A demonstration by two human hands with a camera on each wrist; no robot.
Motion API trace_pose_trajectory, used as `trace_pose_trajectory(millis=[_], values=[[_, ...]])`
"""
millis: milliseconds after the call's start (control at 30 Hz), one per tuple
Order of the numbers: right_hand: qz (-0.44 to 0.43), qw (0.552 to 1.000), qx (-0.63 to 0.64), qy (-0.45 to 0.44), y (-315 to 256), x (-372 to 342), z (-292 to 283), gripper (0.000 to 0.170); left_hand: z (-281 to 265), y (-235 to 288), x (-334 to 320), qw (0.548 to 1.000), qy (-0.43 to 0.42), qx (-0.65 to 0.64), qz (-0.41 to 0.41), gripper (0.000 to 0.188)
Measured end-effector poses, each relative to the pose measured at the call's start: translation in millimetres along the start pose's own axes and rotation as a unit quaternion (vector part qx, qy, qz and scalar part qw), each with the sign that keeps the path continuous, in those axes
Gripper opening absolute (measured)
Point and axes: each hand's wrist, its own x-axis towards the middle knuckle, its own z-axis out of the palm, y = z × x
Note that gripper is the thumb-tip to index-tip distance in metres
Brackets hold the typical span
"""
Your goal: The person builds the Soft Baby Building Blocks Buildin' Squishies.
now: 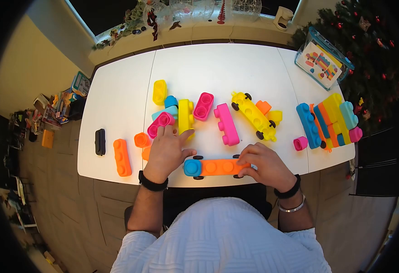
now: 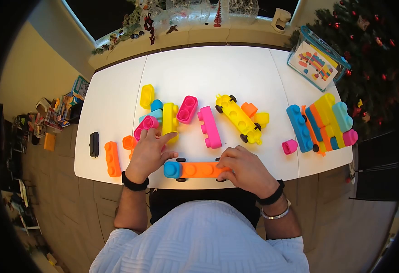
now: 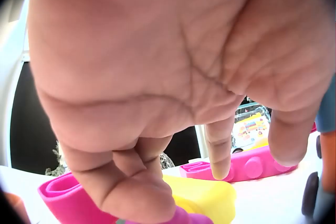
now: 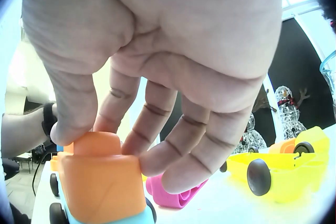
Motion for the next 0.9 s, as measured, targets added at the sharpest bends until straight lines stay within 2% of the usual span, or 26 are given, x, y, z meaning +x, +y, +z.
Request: trace_pose_trajectory(millis=[133, 233, 300, 333, 400, 533, 600, 633, 667, 700, 733, 767, 800, 867, 900], values=[[-0.004, 1.0, 0.0, 0.006, 5, -1, 3, 0.028, -1, -7, 8, 0.999, -0.014, -0.003, 0.029, 0.06], [-0.004, 1.0, 0.004, 0.015, 7, -3, 4, 0.028, -5, -10, 8, 0.997, -0.033, -0.066, 0.022, 0.055], [-0.012, 1.0, 0.0, 0.014, 7, -3, 5, 0.027, -4, -17, 4, 0.984, 0.063, -0.163, 0.036, 0.048], [-0.011, 1.0, -0.001, 0.017, 7, -3, 5, 0.027, -10, -16, 3, 0.984, 0.062, -0.162, 0.04, 0.048], [-0.02, 1.0, -0.015, 0.019, 5, -2, 6, 0.026, -27, -13, -2, 0.972, 0.094, -0.216, -0.021, 0.042], [-0.041, 0.999, -0.028, 0.018, 5, -1, 8, 0.03, -45, -6, -14, 0.958, 0.152, -0.244, 0.015, 0.036], [-0.051, 0.995, -0.081, 0.032, -4, -2, 4, 0.044, -57, 5, -25, 0.951, 0.179, -0.253, 0.019, 0.036], [-0.047, 0.995, -0.082, 0.035, -13, -2, 0, 0.044, -62, 11, -32, 0.943, 0.204, -0.261, 0.021, 0.035], [-0.053, 0.993, -0.066, 0.082, -25, -1, -5, 0.052, -65, 18, -39, 0.943, 0.201, -0.263, 0.026, 0.035], [-0.057, 0.989, -0.05, 0.129, -33, 0, -8, 0.06, -66, 26, -47, 0.917, 0.193, -0.343, 0.056, 0.034], [-0.049, 0.989, -0.052, 0.133, -38, 1, -9, 0.06, -65, 34, -53, 0.885, 0.181, -0.422, 0.086, 0.033], [-0.104, 0.978, -0.066, 0.165, -42, 2, -9, 0.062, -63, 40, -58, 0.848, 0.139, -0.498, 0.12, 0.033], [-0.16, 0.964, -0.081, 0.197, -46, 4, -8, 0.065, -59, 49, -64, 0.801, 0.095, -0.578, 0.129, 0.034], [-0.168, 0.959, -0.101, 0.205, -49, 5, 0, 0.06, -48, 60, -68, 0.706, 0.012, -0.694, 0.141, 0.038], [-0.185, 0.958, -0.103, 0.195, -44, 4, 7, 0.061, -44, 61, -76, 0.671, -0.04, -0.734, 0.099, 0.042]])
